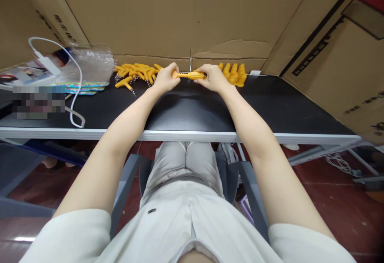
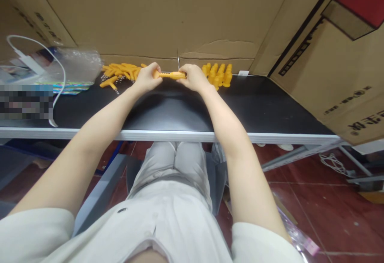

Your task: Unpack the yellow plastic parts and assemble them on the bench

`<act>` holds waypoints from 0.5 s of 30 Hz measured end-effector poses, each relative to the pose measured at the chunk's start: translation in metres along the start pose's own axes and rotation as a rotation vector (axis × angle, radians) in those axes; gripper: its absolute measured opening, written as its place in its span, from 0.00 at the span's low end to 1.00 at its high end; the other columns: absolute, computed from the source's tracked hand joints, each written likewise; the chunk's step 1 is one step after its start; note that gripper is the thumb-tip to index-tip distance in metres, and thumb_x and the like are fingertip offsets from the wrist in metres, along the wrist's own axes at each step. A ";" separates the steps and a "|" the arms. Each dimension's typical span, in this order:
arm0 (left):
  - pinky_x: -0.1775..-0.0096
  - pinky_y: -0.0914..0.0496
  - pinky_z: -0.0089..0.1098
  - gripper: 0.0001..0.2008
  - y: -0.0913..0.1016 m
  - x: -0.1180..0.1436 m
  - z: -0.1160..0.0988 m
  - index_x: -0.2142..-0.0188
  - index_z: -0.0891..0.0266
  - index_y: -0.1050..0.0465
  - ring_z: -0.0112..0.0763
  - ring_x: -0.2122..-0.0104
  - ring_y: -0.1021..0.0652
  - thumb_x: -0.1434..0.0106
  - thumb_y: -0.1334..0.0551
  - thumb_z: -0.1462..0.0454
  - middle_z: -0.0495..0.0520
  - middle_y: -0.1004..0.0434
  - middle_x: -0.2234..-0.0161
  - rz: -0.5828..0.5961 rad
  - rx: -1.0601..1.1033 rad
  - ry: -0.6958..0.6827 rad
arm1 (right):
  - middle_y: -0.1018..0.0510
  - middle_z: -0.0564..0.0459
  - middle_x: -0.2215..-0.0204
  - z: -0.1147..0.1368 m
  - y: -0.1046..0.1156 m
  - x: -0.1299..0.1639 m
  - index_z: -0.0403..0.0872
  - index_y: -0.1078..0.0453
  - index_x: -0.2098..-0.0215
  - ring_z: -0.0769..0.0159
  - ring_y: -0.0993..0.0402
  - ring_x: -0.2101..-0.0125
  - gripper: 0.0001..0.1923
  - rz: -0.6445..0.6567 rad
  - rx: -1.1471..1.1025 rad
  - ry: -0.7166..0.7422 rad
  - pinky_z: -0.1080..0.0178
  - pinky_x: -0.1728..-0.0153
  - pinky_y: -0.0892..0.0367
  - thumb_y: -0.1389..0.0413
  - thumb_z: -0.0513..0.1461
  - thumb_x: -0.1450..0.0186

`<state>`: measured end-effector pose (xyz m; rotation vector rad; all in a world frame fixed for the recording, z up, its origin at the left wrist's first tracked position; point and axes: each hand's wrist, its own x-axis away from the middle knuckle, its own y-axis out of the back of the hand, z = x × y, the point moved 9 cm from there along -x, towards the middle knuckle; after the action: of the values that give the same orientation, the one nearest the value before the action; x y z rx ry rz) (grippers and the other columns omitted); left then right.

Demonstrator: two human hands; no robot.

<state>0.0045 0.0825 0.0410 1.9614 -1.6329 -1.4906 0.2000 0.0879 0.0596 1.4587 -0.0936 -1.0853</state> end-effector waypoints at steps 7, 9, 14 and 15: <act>0.40 0.26 0.46 0.18 0.005 0.004 -0.014 0.49 0.56 0.24 0.54 0.49 0.16 0.40 0.35 0.69 0.55 0.17 0.62 -0.026 -0.093 -0.071 | 0.14 0.42 0.54 0.001 0.006 0.003 0.46 0.15 0.49 0.45 0.20 0.53 0.21 0.002 -0.037 -0.075 0.45 0.46 0.27 0.31 0.50 0.34; 0.40 0.26 0.47 0.20 0.007 0.006 -0.017 0.48 0.57 0.23 0.55 0.48 0.16 0.40 0.35 0.68 0.57 0.16 0.60 -0.011 -0.114 -0.067 | 0.14 0.43 0.56 0.003 0.009 0.003 0.46 0.15 0.49 0.46 0.20 0.54 0.21 0.005 -0.037 -0.090 0.45 0.47 0.26 0.31 0.51 0.34; 0.43 0.25 0.44 0.20 0.012 0.008 -0.028 0.48 0.57 0.23 0.55 0.49 0.16 0.41 0.35 0.69 0.58 0.15 0.58 -0.013 -0.136 -0.092 | 0.16 0.46 0.62 0.002 0.008 0.006 0.46 0.14 0.51 0.50 0.21 0.60 0.21 0.059 -0.076 -0.137 0.46 0.49 0.23 0.30 0.52 0.35; 0.43 0.25 0.43 0.20 0.012 0.008 -0.029 0.48 0.57 0.23 0.54 0.49 0.16 0.40 0.35 0.69 0.58 0.15 0.58 -0.011 -0.137 -0.094 | 0.16 0.47 0.63 0.002 0.007 0.006 0.46 0.14 0.51 0.51 0.21 0.60 0.21 0.069 -0.092 -0.145 0.46 0.50 0.23 0.30 0.52 0.35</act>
<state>0.0183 0.0585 0.0588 1.8568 -1.5127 -1.6743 0.2060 0.0811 0.0623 1.2857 -0.1929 -1.1234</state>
